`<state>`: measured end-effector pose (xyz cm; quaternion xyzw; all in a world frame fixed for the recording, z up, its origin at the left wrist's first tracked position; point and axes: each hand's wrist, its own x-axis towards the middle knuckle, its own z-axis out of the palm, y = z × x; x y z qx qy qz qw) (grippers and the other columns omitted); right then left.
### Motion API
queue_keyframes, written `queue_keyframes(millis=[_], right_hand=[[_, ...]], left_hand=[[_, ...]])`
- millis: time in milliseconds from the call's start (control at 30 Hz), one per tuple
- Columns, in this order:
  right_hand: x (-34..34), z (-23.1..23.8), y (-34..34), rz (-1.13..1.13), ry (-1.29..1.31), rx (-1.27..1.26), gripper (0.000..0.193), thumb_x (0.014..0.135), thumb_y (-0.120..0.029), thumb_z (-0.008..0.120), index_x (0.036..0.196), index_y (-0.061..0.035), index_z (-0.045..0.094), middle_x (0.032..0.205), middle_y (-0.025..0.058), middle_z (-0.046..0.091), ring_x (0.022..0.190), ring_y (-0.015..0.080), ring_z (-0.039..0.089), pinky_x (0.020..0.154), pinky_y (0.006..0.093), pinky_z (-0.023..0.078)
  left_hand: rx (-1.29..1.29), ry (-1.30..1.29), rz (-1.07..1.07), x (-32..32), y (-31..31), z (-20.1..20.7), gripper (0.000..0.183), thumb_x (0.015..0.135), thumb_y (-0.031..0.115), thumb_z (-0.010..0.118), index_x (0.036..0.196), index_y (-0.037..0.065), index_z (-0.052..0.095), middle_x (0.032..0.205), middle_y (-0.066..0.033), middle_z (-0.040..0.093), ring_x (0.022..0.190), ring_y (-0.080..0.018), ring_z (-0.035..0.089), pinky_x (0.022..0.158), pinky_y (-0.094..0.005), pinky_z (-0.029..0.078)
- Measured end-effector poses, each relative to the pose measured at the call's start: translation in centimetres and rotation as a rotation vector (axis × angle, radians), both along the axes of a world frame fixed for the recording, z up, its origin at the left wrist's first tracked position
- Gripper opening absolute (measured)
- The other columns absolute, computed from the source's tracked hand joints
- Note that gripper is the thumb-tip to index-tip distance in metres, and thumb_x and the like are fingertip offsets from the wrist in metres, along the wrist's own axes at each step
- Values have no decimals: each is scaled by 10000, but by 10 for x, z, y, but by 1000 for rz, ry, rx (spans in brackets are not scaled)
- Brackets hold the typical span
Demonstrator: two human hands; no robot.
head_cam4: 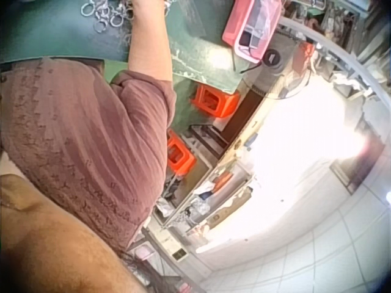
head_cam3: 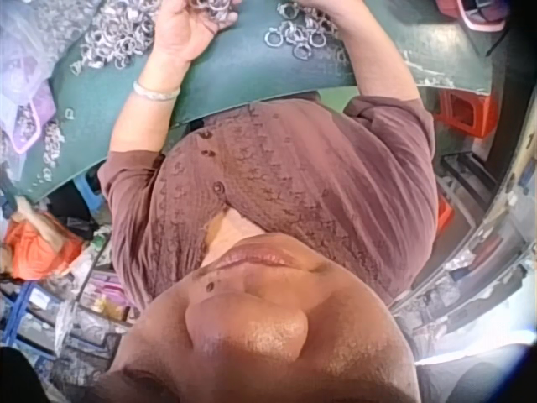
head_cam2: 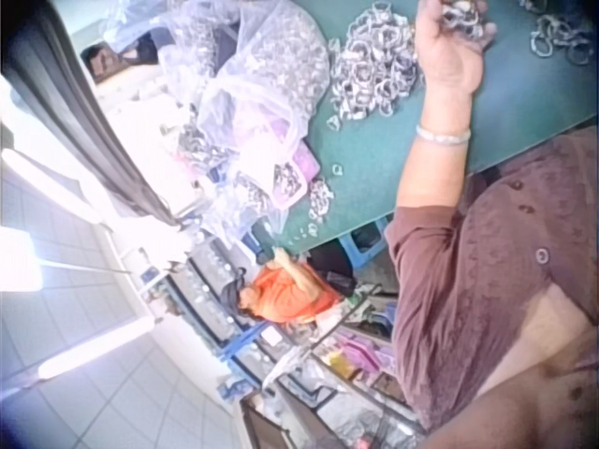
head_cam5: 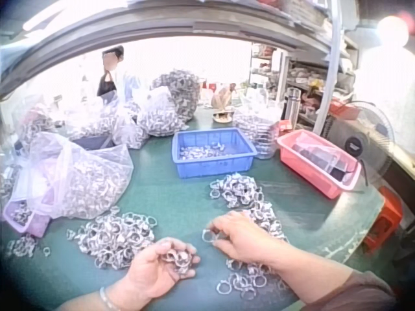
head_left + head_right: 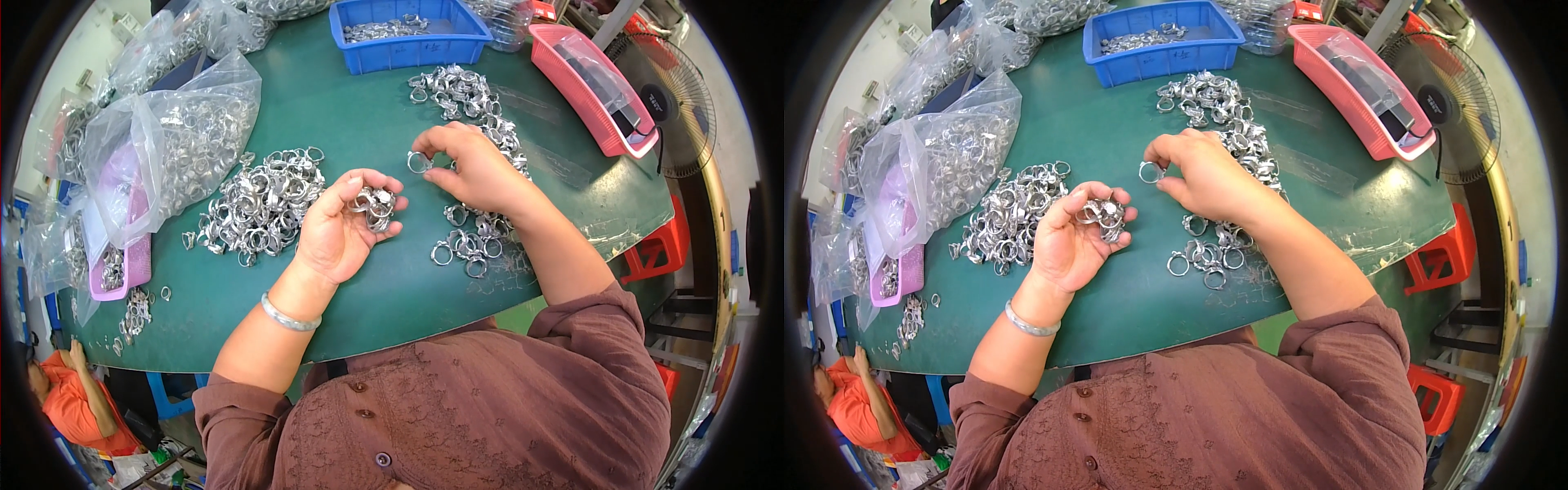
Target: The person sorts through a large pile of silver-colored keychains on a green table by hand, picking up individual keychains, turning them over, and placing them back onto the pile.
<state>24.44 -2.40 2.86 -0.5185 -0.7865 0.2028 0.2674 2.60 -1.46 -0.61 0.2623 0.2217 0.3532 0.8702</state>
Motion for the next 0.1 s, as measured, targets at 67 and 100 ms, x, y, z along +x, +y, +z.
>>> queue_keyframes(millis=[67, 100], right_hand=[[-1, 1, 0, 6, 260, -184, 286, 746, -82, 647, 1021, -62, 572, 939, 68, 610, 983, 218, 528, 913, 358, 354], [-1, 1, -1, 4, 408, -307, 288, 764, -90, 643, 1043, -73, 572, 970, 59, 615, 1012, 201, 524, 942, 354, 341]], left_hand=[[-15, -18, -10, -1, 1, 0, 338, 889, 352, 466, 1058, 70, 543, 1039, -133, 579, 936, -287, 573, 730, -392, 494], [-30, -37, -22, -1, 2, 0, 358, 879, 351, 483, 1100, 72, 525, 1047, -133, 577, 948, -290, 569, 734, -396, 493]])
